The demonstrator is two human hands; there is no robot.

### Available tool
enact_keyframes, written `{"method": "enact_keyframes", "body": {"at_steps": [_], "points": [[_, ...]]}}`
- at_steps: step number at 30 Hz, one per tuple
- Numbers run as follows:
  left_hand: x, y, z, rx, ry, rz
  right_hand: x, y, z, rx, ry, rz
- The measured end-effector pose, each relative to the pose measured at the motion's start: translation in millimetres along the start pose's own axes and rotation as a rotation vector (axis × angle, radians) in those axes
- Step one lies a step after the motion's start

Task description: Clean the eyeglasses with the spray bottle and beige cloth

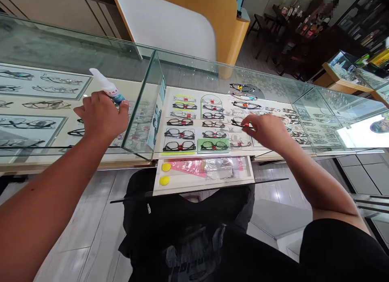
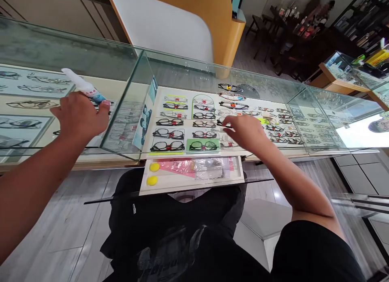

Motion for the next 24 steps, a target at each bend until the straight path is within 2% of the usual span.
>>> {"method": "enact_keyframes", "body": {"at_steps": [2, 4, 5, 6, 8, 11, 14, 17, 19, 24], "points": [[0, -0.3, -1, -0.003, -0.004, 0.003, -19, 4, 35, 0.022, -0.191, 0.193], [0, -0.7, -1, -0.002, -0.01, 0.012, -30, 23, 67, 0.017, -0.387, 0.382], [0, -0.8, -2, 0.0, -0.01, 0.016, -31, 38, 78, 0.008, -0.438, 0.475], [0, -0.9, -2, 0.002, -0.01, 0.018, -30, 56, 86, -0.005, -0.457, 0.561], [0, -0.8, -2, 0.005, -0.008, 0.02, -20, 93, 88, -0.031, -0.4, 0.653], [0, -0.4, -2, 0.007, -0.007, 0.015, 3, 140, 64, -0.045, -0.235, 0.638], [0, -0.6, -2, 0.008, -0.011, 0.005, 21, 168, 21, -0.086, -0.053, 0.59], [-1, -1.7, -4, 0.003, -0.006, 0.004, 33, 183, -22, -0.134, 0.123, 0.529], [-2, -2.7, -5, 0.001, -0.004, 0.005, 38, 191, -43, -0.143, 0.175, 0.506], [-3, -4.0, -6, 0.006, -0.009, 0.017, 51, 209, -65, -0.118, 0.158, 0.471]]}}
Point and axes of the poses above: each hand's wrist, its own x-axis towards the middle knuckle, its own y-axis out of the palm, z = x × y, the point moved 1 cm from there along x, towards the middle knuckle, and after that the axes turned 2 degrees about z, right-handed, at the moved point
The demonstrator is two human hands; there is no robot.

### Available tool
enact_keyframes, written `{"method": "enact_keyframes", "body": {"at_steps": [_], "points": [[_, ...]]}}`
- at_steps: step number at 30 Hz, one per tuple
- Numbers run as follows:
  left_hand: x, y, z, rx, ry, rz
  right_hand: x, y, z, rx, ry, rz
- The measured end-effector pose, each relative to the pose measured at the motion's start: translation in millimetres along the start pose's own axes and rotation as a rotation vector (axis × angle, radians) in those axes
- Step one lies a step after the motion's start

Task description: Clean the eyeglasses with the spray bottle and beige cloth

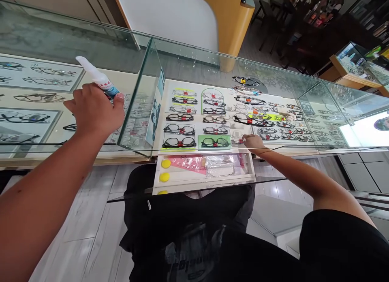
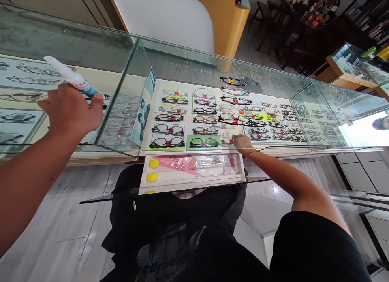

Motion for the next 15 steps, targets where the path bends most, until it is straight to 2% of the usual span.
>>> {"method": "enact_keyframes", "body": {"at_steps": [6, 15], "points": [[3, 2.1, 2, 0.008, -0.004, -0.014, 5, -3, 2, -0.004, -0.02, 0.01], [4, 6.5, 7, -0.004, 0.01, -0.029, -23, -16, 8, 0.008, 0.026, 0.02]]}}
Point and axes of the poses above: each hand's wrist, its own x-axis towards the middle knuckle, its own y-axis out of the palm, z = x × y, the point moved 1 cm from there along x, towards the middle knuckle, and after that the axes turned 2 degrees about z, right-handed, at the moved point
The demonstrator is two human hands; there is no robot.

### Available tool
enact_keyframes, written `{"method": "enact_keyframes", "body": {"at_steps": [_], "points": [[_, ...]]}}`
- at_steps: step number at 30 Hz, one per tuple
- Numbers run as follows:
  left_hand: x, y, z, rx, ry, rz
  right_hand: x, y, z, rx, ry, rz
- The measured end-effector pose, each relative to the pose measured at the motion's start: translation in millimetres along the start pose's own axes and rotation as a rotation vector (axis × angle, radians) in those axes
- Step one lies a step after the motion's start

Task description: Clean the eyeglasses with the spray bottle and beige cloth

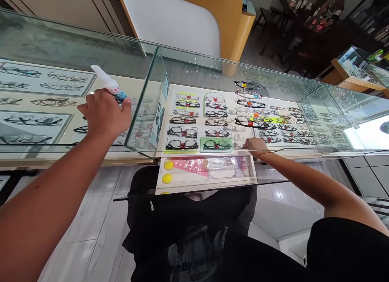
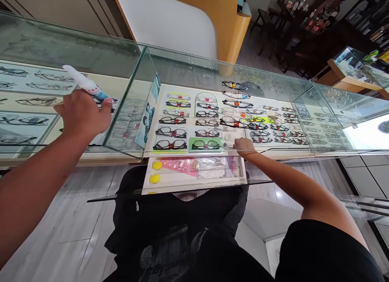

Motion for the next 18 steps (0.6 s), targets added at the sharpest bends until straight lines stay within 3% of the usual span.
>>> {"method": "enact_keyframes", "body": {"at_steps": [5, 14, 18], "points": [[0, -1.7, -1, -0.005, -0.002, 0.013, -33, -8, 13, 0.04, -0.011, 0.038], [0, -3.2, -2, 0.002, 0.003, 0.016, -87, -31, 77, 0.16, -0.325, 0.023], [0, -5.2, -2, -0.017, 0.005, 0.025, -120, -50, 98, 0.211, -0.448, 0.047]]}}
Point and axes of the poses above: each hand's wrist, its own x-axis towards the middle knuckle, its own y-axis out of the palm, z = x × y, the point moved 1 cm from there along x, towards the middle knuckle, and after that the axes turned 2 degrees about z, right-handed, at the moved point
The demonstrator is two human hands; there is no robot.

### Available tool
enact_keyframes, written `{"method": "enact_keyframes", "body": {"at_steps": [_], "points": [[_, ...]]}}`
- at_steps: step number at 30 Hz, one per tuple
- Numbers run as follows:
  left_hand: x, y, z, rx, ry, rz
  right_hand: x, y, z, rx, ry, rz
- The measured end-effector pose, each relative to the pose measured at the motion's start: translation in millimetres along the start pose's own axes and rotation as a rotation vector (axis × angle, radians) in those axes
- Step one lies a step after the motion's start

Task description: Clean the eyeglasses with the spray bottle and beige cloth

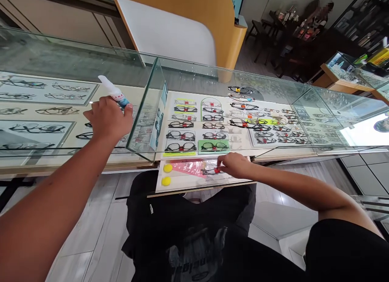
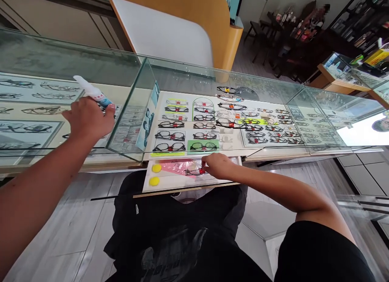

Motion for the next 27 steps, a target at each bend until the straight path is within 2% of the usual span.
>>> {"method": "enact_keyframes", "body": {"at_steps": [3, 5, 8, 11, 14, 18, 27], "points": [[0, 0.2, 0, -0.005, 0.0, 0.003, -25, -23, 16, 0.015, -0.08, -0.043], [0, 0.6, 1, -0.002, 0.0, 0.003, -40, -43, 18, -0.014, -0.085, -0.121], [-1, 0.9, 1, 0.0, 0.01, -0.001, -52, -73, 7, -0.105, 0.034, -0.245], [0, 1.4, 2, -0.013, 0.017, -0.005, -49, -90, -16, -0.194, 0.192, -0.29], [1, 2.5, 3, -0.016, 0.018, -0.003, -41, -91, -44, -0.233, 0.299, -0.305], [2, 2.9, 3, -0.017, 0.017, -0.003, -34, -82, -70, -0.244, 0.387, -0.305], [1, 1.6, 2, -0.004, 0.017, 0.0, -28, -73, -84, -0.261, 0.42, -0.307]]}}
Point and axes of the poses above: each hand's wrist, its own x-axis towards the middle knuckle, its own y-axis out of the palm, z = x × y, the point moved 1 cm from there along x, towards the middle knuckle, and after that the axes turned 2 degrees about z, right-handed, at the moved point
